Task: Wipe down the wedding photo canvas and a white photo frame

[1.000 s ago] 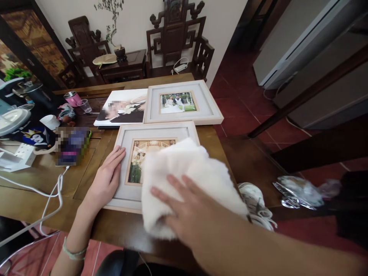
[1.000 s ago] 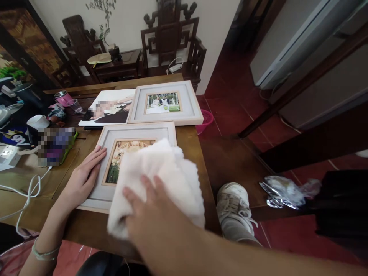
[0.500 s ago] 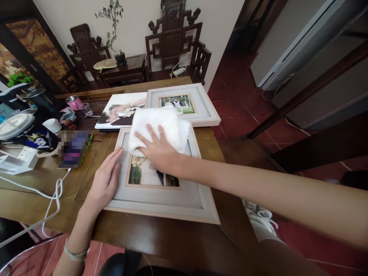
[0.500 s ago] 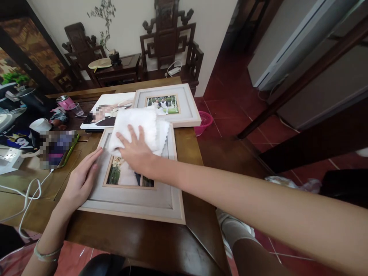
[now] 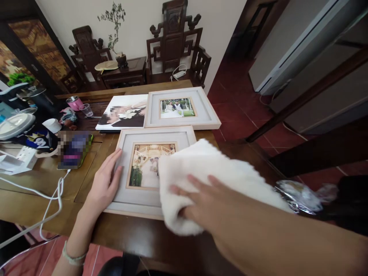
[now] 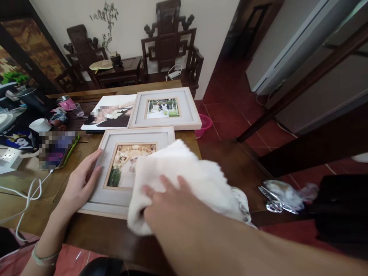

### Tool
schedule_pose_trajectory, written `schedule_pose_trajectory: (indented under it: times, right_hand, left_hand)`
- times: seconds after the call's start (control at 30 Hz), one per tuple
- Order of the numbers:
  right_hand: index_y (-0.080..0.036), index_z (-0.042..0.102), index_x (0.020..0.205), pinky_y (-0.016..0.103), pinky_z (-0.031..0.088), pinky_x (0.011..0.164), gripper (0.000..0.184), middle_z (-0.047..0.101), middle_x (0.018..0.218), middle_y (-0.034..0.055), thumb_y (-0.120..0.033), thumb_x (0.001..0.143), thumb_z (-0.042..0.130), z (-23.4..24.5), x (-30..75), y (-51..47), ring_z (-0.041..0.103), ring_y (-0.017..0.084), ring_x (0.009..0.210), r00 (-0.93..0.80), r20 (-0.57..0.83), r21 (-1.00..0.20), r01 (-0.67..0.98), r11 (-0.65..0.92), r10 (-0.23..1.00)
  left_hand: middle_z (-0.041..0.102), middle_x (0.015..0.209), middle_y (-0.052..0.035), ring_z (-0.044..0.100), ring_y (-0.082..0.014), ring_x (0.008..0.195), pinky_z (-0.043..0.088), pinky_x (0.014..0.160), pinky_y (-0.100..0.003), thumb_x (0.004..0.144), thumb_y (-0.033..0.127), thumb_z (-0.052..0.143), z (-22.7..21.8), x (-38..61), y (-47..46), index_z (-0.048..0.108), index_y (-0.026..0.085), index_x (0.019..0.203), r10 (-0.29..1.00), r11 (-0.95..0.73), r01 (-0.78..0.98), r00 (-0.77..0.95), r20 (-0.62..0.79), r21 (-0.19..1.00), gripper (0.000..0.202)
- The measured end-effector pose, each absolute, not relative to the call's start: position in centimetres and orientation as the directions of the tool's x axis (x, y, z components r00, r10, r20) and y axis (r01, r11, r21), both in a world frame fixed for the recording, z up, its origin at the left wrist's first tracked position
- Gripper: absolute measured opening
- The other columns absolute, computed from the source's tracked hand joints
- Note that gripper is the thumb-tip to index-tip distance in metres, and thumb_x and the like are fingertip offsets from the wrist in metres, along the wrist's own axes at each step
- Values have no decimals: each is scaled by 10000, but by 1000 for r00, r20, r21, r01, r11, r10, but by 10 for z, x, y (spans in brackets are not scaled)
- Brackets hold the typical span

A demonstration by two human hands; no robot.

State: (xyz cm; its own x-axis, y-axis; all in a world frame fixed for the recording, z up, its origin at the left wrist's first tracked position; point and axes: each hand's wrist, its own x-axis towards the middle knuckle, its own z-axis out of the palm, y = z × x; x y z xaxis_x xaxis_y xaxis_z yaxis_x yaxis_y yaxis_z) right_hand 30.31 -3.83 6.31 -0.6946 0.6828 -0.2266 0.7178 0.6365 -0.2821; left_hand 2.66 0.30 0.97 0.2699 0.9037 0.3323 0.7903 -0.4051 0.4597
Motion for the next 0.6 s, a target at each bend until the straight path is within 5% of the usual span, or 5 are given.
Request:
schedule_pose_trajectory:
  times: [0.13, 0.3, 0.47, 0.6]
  right_hand:
    - [-226, 675, 1201, 735, 359, 983, 656, 382, 1533, 109, 51, 613, 588, 66, 320, -5, 325, 496, 1367, -544, -284, -34, 829, 558, 790]
    - [-72, 590, 1306, 724, 282, 1042, 530, 282, 1548, 234, 11, 790, 503, 53, 295, 30, 260, 526, 1376, -563, -120, 178, 798, 576, 818]
    - [-168, 565, 1357, 736, 297, 1028, 460, 271, 1562, 208, -133, 908, 466, 43, 249, 0, 293, 516, 1366, -736, -114, 42, 667, 744, 667]
    - [-171, 678, 1203, 730, 295, 1039, 354, 335, 1541, 195, -284, 912, 510, 53, 235, -39, 310, 525, 1356, -871, -70, -164, 490, 856, 486]
  left_hand:
    - [476, 1468, -120, 426, -254, 1374, 327, 1162, -432, 979, 324, 419, 10, 27, 3, 490, 153, 1382, 899, -425, 781, 305, 315, 457, 444]
    - [502, 1449, -111, 370, -248, 1411, 299, 1178, -448, 985, 306, 401, 9, 26, 4, 584, 142, 1296, 891, -450, 758, 350, 288, 472, 396]
    - [517, 1434, -115, 376, -237, 1408, 278, 1187, -448, 988, 283, 381, 6, 23, 6, 584, 132, 1297, 887, -458, 741, 346, 306, 491, 399]
    - [513, 1438, -120, 387, -245, 1401, 309, 1175, -430, 984, 296, 378, 6, 23, 7, 578, 131, 1303, 904, -426, 743, 318, 287, 517, 411]
